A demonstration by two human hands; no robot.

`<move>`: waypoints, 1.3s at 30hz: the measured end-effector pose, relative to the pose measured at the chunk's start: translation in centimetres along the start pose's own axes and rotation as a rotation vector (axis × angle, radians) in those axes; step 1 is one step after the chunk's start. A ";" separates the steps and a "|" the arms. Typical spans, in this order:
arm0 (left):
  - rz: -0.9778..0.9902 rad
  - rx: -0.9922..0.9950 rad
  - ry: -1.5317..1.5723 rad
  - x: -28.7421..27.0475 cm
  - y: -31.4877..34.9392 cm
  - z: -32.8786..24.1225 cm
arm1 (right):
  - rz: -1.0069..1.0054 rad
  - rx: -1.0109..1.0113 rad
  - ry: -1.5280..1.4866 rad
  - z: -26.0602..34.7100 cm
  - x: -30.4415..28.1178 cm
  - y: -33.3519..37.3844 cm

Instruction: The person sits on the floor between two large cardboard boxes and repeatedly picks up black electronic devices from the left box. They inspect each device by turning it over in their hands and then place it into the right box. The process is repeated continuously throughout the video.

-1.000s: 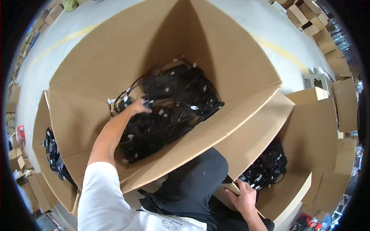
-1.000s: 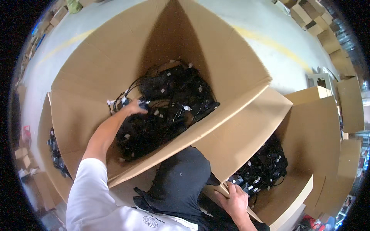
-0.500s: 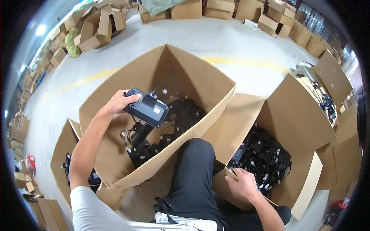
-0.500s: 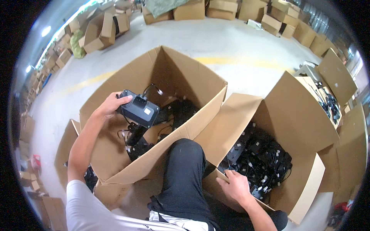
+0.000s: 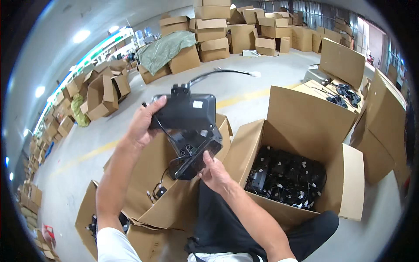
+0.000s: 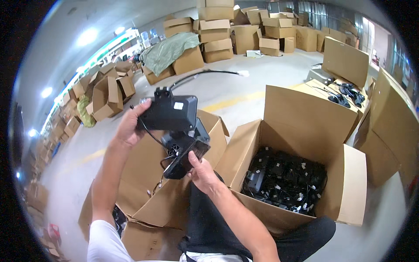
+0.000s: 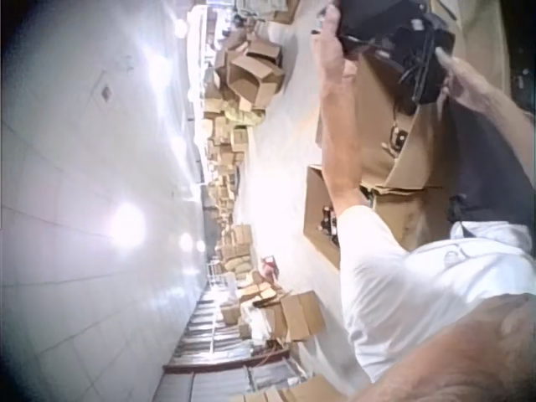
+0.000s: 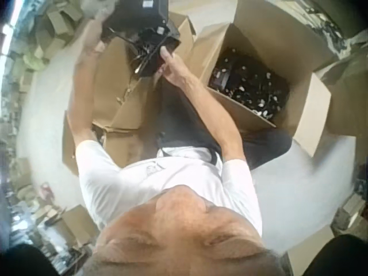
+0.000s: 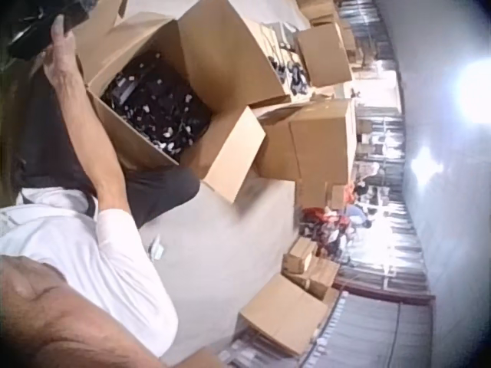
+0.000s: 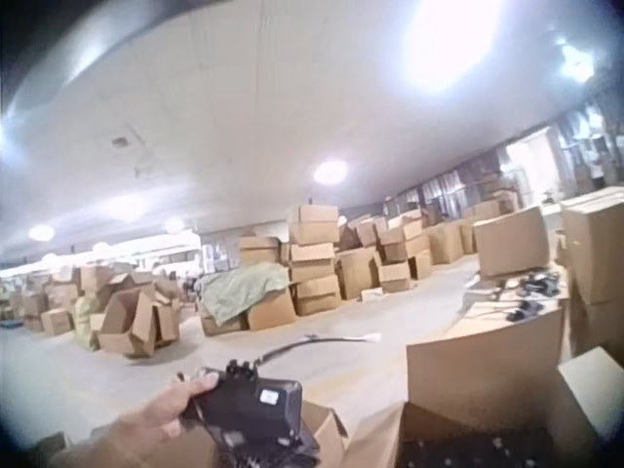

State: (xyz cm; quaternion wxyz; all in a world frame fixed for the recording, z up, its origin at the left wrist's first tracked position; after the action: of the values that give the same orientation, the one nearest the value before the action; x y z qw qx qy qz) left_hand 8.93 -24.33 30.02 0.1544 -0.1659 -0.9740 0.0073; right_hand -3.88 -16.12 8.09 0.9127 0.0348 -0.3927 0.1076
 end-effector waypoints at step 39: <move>0.275 0.015 -0.745 -7.0 7.5 7.9 | 0.151 -0.763 1.546 6.7 8.3 4.5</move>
State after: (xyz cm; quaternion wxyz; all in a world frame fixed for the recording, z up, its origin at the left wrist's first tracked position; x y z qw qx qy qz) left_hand 15.22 -19.28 19.96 -0.2106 -0.2798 -0.9318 0.0949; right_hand -4.05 -11.30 18.64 0.8634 -0.3831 0.3277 0.0222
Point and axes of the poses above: each hand's wrist, its own y-axis away from the middle knuckle, its own x-axis out of the palm, z = x × y, the point moved 7 cm from there along -y, towards the middle knuckle, and after that the axes turned 10 degrees about y, right-handed, at the moved point
